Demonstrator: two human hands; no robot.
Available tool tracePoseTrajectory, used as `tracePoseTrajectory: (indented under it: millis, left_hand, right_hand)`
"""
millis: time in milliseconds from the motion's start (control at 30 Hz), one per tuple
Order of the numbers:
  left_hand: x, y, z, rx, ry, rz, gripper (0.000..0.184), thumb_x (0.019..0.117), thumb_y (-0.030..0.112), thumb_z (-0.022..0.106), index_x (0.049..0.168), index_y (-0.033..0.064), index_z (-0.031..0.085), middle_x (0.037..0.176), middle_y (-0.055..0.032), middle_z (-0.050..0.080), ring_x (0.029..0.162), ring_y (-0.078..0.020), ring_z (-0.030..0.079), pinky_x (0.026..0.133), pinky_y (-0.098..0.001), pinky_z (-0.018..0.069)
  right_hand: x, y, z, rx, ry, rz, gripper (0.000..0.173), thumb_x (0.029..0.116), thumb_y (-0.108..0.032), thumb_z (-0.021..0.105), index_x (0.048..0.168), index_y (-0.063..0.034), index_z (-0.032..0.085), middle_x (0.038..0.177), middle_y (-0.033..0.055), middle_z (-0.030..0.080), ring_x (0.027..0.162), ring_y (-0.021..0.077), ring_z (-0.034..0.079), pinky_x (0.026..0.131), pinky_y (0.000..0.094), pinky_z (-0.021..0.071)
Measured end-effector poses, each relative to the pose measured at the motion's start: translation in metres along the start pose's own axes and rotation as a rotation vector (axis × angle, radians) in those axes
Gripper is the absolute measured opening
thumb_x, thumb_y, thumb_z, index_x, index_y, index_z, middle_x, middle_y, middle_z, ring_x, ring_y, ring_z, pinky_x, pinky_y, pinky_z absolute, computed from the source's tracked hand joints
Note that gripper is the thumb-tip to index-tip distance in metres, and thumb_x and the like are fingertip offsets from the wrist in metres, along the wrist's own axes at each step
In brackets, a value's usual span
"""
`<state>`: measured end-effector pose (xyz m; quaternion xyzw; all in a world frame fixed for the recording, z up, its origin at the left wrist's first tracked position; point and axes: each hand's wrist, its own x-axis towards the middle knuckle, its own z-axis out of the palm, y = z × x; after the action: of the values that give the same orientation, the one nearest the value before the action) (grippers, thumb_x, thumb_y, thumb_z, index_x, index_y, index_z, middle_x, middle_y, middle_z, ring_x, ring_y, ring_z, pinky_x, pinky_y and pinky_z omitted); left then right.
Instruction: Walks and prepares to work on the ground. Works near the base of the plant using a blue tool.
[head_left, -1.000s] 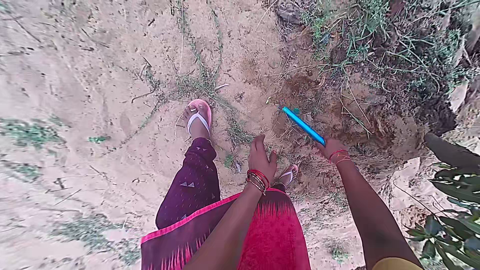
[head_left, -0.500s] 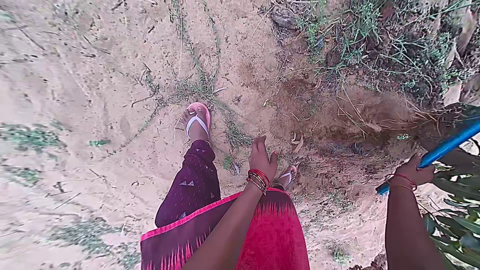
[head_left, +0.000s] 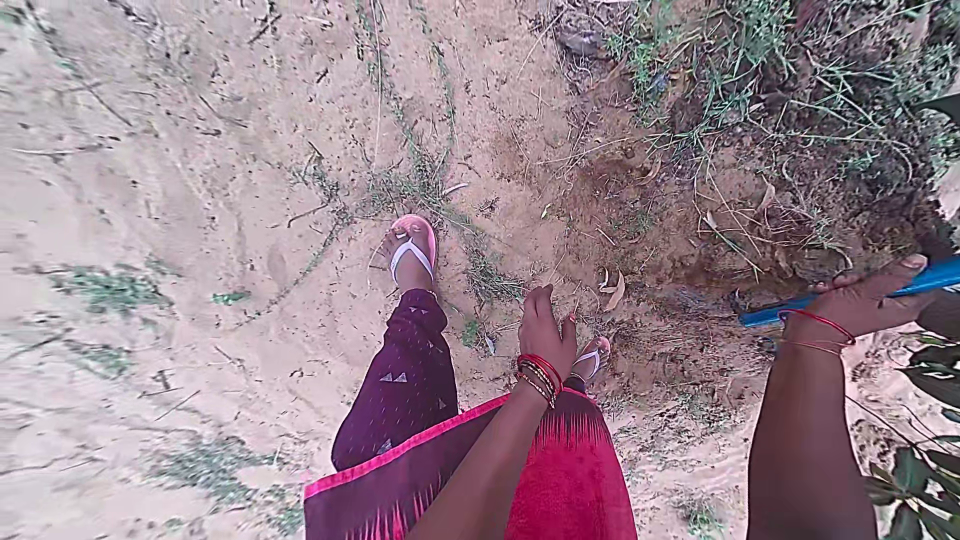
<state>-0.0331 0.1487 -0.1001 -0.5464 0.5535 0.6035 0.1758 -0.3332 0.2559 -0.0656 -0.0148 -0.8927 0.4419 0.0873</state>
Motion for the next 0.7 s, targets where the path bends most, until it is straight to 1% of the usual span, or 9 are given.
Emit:
tracePoseTrajectory:
  millis: [67,133,200,267,333,467,567,633,700]
  left_hand:
    - [-0.001,-0.006,0.002,-0.018,0.022,0.007,0.056,0.1011,0.016,0.059,0.149,-0.0071,0.042,0.154,-0.0306,0.04,0.133,-0.0409,0.054,0.108,-0.0516,0.045]
    - [-0.003,-0.011,0.004,-0.026,0.02,0.008,0.056,0.1004,0.015,0.059,0.149,-0.0076,0.043,0.154,-0.0306,0.04,0.131,-0.0402,0.055,0.107,-0.0499,0.0464]
    - [-0.007,-0.011,0.004,-0.032,-0.008,0.0,0.057,0.1004,0.015,0.059,0.15,-0.0073,0.042,0.156,-0.0298,0.039,0.132,-0.0399,0.054,0.107,-0.0493,0.0464]
    - [-0.009,-0.01,0.002,-0.042,-0.025,0.003,0.057,0.1003,0.013,0.059,0.151,-0.0066,0.041,0.156,-0.0296,0.038,0.134,-0.0402,0.053,0.108,-0.0493,0.0459]
    - [-0.01,-0.01,0.001,-0.062,-0.018,0.011,0.057,0.0999,0.012,0.059,0.15,-0.0068,0.041,0.157,-0.0299,0.038,0.134,-0.04,0.053,0.107,-0.05,0.0464]
    - [-0.012,-0.013,-0.002,-0.104,-0.011,0.012,0.058,0.0981,0.01,0.06,0.15,-0.0083,0.041,0.157,-0.0305,0.037,0.133,-0.0398,0.054,0.105,-0.0501,0.0473]
    - [-0.01,-0.017,-0.002,-0.138,0.007,0.01,0.057,0.0979,0.009,0.059,0.15,-0.0081,0.042,0.157,-0.0308,0.037,0.132,-0.0402,0.054,0.104,-0.0507,0.0479]
    - [-0.012,-0.018,-0.002,-0.146,-0.004,-0.005,0.057,0.0985,0.009,0.059,0.15,-0.0079,0.042,0.157,-0.0311,0.037,0.134,-0.0399,0.053,0.106,-0.0499,0.0468]
    - [-0.013,-0.02,0.002,-0.145,-0.003,0.003,0.057,0.0982,0.01,0.059,0.149,-0.0093,0.042,0.156,-0.0326,0.038,0.133,-0.0412,0.053,0.106,-0.0501,0.0468]
  right_hand:
    - [-0.026,0.036,0.034,-0.11,0.015,0.01,0.038,0.1124,-0.021,0.041,0.138,0.0072,0.042,0.082,0.0006,0.052,0.058,0.0017,0.053,0.059,0.0198,0.0507]
    - [-0.077,0.086,0.072,-0.292,-0.031,0.222,0.05,0.1115,-0.03,0.046,0.146,0.0058,0.044,0.104,0.0139,0.063,0.077,0.0121,0.061,0.075,0.0283,0.0541]
    - [-0.135,0.139,0.095,-0.493,-0.252,0.521,0.053,0.111,-0.038,0.047,0.14,0.0061,0.052,0.115,0.024,0.065,0.096,0.0277,0.064,0.091,0.0426,0.0512]
    - [-0.169,0.168,0.1,-0.744,-0.621,0.645,0.052,0.1109,-0.037,0.047,0.131,0.0091,0.058,0.117,0.0299,0.065,0.106,0.0377,0.065,0.096,0.052,0.0496]
    - [-0.17,0.162,0.101,-0.919,-0.884,0.583,0.051,0.1096,-0.038,0.05,0.125,0.0093,0.062,0.119,0.0314,0.065,0.112,0.0409,0.064,0.099,0.0552,0.0476]
    - [-0.133,0.115,0.094,-1.151,-1.058,0.334,0.057,0.1085,-0.044,0.051,0.127,0.0091,0.061,0.121,0.0363,0.064,0.12,0.0507,0.061,0.1,0.0661,0.0443]
    - [-0.111,0.068,0.082,-1.199,-1.06,0.121,0.055,0.108,-0.044,0.052,0.131,0.0058,0.057,0.113,0.0387,0.064,0.112,0.0571,0.062,0.092,0.0726,0.0447]
    - [-0.105,0.043,0.069,-1.091,-0.993,0.005,0.055,0.1071,-0.042,0.055,0.13,0.0082,0.057,0.105,0.0409,0.064,0.104,0.0607,0.062,0.086,0.0758,0.0431]
    - [-0.105,0.03,0.062,-0.889,-0.872,-0.041,0.055,0.1068,-0.038,0.056,0.128,0.0127,0.055,0.104,0.0396,0.063,0.097,0.0551,0.063,0.086,0.0716,0.0435]
